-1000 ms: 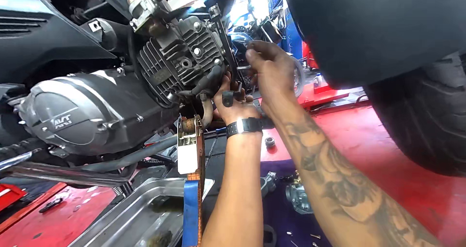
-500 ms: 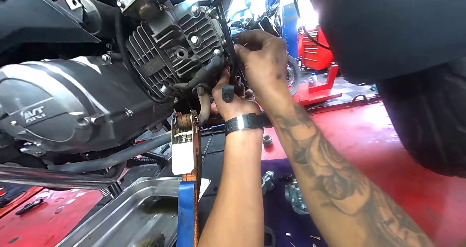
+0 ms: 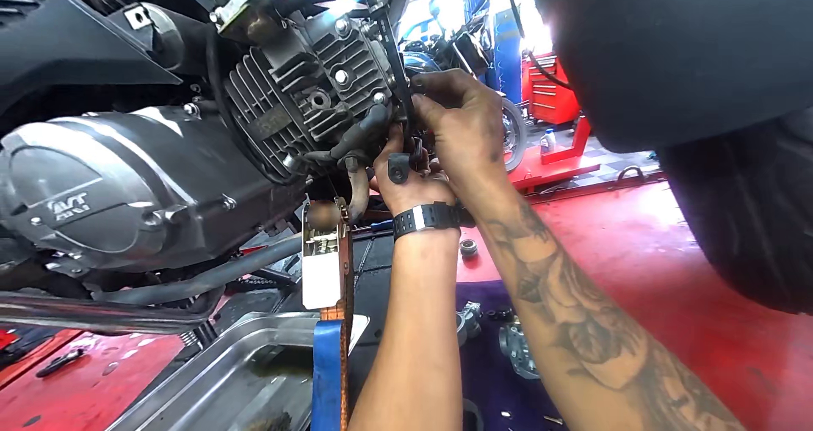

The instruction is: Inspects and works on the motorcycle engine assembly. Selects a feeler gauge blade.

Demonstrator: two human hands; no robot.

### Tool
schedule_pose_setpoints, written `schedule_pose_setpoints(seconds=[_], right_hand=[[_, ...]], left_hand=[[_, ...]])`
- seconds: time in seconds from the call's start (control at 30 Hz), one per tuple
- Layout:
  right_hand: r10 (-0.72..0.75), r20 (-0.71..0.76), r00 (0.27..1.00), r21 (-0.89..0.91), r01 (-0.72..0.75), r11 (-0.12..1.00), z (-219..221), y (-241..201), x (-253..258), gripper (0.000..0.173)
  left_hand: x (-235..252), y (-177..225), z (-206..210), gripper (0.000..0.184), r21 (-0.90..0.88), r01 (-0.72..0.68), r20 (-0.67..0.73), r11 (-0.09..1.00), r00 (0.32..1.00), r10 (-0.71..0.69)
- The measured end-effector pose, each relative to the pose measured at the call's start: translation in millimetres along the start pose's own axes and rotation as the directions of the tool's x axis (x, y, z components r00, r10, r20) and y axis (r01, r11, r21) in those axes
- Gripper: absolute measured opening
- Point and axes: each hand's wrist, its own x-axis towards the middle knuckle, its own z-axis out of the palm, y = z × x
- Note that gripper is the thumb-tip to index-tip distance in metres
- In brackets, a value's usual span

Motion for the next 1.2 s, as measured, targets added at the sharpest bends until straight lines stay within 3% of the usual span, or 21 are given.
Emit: schedule_pose_setpoints(seconds=[0.13,0.23,0.3,0.5,0.83,1.2], right_hand=[[-0.023,0.03,0.999,0.029,0.022,0.999,-3.2,1.9,0.0,0.014],[-0.033,0.066,0.997,0.022,0.031,0.999,-5.7,1.6,2.6,0.013],[-0.018,0.08,0.997,0.017,0.016,1.0,-5.8,0.7,5.5,0.014],[0.022,0.124,0.992,0.063,-0.03,0.998,-7.4,-2.9,7.0,0.016],[0.16,0.114,0.981,0.099,-0.171,0.98,-3.6,-8.1,9.4,0.019],[0.341,0.126,0.932,0.095,-0.354,0.931,-1.0,-15.0,14.1,0.021]], left_hand=[[7.5,-6.3,-0.3,0.01,-0.04,0.038,-0.022,0.998,0.999,-0.039],[51.4,-58.0,-30.3,0.028,-0.07,-0.045,0.015,0.997,0.999,0.046],[60.4,-68.4,-35.5,0.03,-0.026,-0.029,-0.007,0.999,1.0,0.028],[51.3,-65.8,-39.0,0.024,0.08,-0.055,0.036,0.995,0.998,0.052],[51.7,-60.9,-36.4,0.021,-0.066,-0.001,0.09,0.998,0.996,0.007],[47.5,-53.4,-34.7,0.024,-0.081,0.059,0.118,0.995,0.992,-0.05]])
